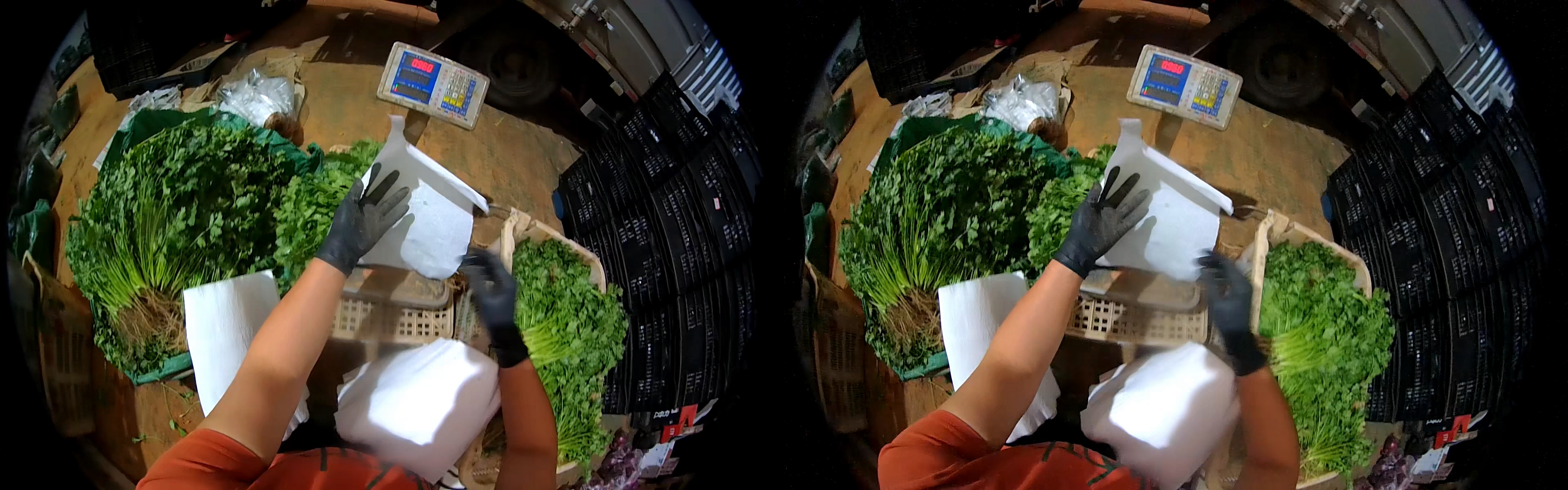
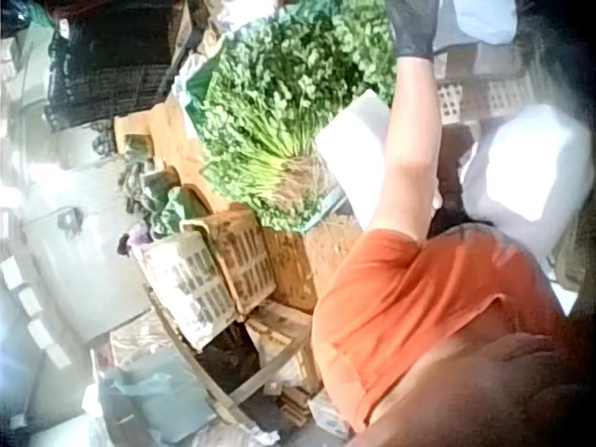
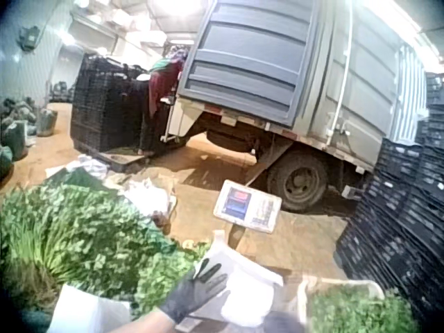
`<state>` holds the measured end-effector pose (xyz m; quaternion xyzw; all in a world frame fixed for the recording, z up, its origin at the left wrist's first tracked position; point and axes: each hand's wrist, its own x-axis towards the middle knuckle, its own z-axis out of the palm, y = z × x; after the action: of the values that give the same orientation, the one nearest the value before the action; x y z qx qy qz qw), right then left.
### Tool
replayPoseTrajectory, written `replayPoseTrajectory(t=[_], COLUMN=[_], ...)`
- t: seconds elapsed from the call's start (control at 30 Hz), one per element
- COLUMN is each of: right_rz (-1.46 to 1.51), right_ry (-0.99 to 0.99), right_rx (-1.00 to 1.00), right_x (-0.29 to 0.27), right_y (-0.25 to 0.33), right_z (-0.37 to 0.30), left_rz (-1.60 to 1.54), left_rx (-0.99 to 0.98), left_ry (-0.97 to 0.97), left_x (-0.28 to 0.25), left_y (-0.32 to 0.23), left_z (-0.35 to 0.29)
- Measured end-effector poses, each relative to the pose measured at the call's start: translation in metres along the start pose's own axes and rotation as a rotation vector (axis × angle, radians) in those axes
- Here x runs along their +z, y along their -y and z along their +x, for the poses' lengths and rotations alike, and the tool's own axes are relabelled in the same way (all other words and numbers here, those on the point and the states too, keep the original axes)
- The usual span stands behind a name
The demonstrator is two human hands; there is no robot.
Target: The person sorts bunches of leafy green vegetables from a large pile into a white plastic crate. They wear black gloves and handle the greens by hand, occasionally placing them into a clear plastic bag before arranging them in the crate. The process involves repetitive picking, shaking, and placing of the vegetables.
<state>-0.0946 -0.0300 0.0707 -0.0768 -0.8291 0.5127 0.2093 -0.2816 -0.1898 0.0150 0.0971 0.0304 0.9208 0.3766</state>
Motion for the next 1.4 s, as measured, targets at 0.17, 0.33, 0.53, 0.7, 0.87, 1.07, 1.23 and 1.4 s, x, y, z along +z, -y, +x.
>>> replayPoseTrajectory(t=[0.17, 0.33, 0.53, 0.7, 0.87, 1.07, 1.23, 1.4], right_rz=[-0.551, -0.629, -0.609, -0.567, -0.309, 0.271, 0.05, -0.514], right_ry=[0.174, 0.195, 0.684, 0.808, 0.951, 0.92, 0.806, 0.357], right_rx=[-0.558, -0.446, -0.053, 0.06, 0.275, 0.377, 0.319, 0.029], right_x=[0.083, 0.121, 0.127, 0.132, 0.129, 0.13, 0.123, 0.086], right_y=[-0.033, -0.102, -0.105, -0.094, -0.089, -0.158, -0.153, -0.106], right_z=[0.079, 0.164, 0.196, 0.202, 0.185, 0.15, 0.149, 0.185], left_rz=[0.25, 1.046, 2.869, 2.857, 2.982, 2.837, 2.57, 2.714], left_rx=[-0.005, 0.314, 0.31, 0.286, 0.231, 0.153, -0.699, -0.745], left_ry=[-0.05, -0.161, 0.201, 0.206, 0.71, 0.887, 0.826, 0.765], left_x=[-0.022, -0.023, -0.03, -0.041, -0.008, 0.023, 0.016, -0.02], left_y=[-0.015, 0.001, 0.052, -0.007, -0.044, -0.047, -0.053, -0.046], left_z=[0.024, 0.02, -0.064, -0.043, -0.027, -0.016, 0.038, 0.109])
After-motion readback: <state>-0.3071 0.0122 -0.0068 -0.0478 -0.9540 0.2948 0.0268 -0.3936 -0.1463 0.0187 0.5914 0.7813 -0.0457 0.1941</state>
